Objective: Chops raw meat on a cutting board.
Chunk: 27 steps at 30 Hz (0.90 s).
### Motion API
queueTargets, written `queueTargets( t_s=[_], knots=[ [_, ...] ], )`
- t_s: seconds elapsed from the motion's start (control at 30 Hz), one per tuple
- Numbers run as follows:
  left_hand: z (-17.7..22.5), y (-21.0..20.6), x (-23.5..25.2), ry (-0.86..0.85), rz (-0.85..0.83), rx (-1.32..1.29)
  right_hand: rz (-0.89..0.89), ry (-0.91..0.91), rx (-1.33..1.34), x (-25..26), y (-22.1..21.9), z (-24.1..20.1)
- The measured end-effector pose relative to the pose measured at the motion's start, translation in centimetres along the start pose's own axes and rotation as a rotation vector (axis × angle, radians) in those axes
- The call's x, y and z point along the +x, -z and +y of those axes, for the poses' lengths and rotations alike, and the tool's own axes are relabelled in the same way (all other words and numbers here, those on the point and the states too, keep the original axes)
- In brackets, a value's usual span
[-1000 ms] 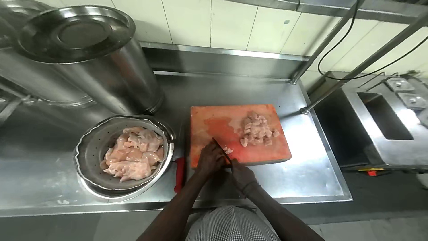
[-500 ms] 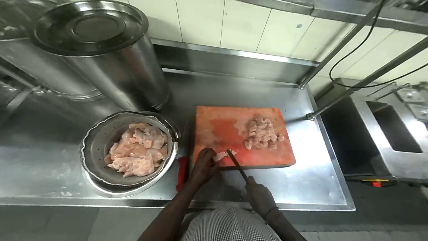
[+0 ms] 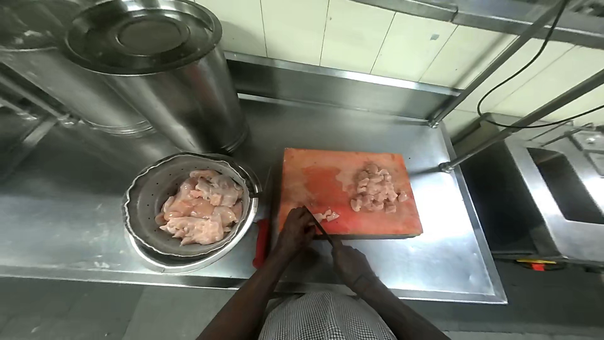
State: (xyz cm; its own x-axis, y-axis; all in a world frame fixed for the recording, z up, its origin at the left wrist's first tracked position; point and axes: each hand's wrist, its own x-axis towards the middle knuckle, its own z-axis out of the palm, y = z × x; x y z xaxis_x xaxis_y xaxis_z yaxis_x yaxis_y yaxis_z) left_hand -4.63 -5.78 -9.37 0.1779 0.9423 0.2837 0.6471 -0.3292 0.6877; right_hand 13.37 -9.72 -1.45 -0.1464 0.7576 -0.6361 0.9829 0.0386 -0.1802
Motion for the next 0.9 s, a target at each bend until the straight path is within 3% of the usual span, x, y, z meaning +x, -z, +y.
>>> queueTargets(
  t_s=[0.13,0.27,0.47,0.57,0.67,0.8,0.9],
  knots=[
    [0.3,-0.1,0.0,0.016,0.022,0.032,0.092,0.048,-0.004,2.5,-0.8,-1.1],
    [1.0,-0.6,-0.1,0.043,0.130,0.057,0.033,0.035,0.047,1.4,-1.4,0.5],
    [2.4,1.2,0.5,0.280,0.109,-0.086,0.043,-0.037,0.056,-1.6,-2.5,4.6],
    [2.7,1.6,1.1,0.296,0.069,-0.049,0.272,-0.077,0.265,-3.1,-3.1,7.7],
    [4.4,1.7,2.5,0.348,-0.089,0.083,0.462,-0.097,0.557,-3.6,-4.8,11.7],
    [6.6,-0.4,5.5,0.390,-0.335,0.240,0.584,-0.202,1.023,-3.5,-8.4,16.0],
    [8.2,-1.5,7.4,0.358,-0.499,0.348,0.678,-0.228,1.380,-3.9,-9.8,16.8]
  ],
)
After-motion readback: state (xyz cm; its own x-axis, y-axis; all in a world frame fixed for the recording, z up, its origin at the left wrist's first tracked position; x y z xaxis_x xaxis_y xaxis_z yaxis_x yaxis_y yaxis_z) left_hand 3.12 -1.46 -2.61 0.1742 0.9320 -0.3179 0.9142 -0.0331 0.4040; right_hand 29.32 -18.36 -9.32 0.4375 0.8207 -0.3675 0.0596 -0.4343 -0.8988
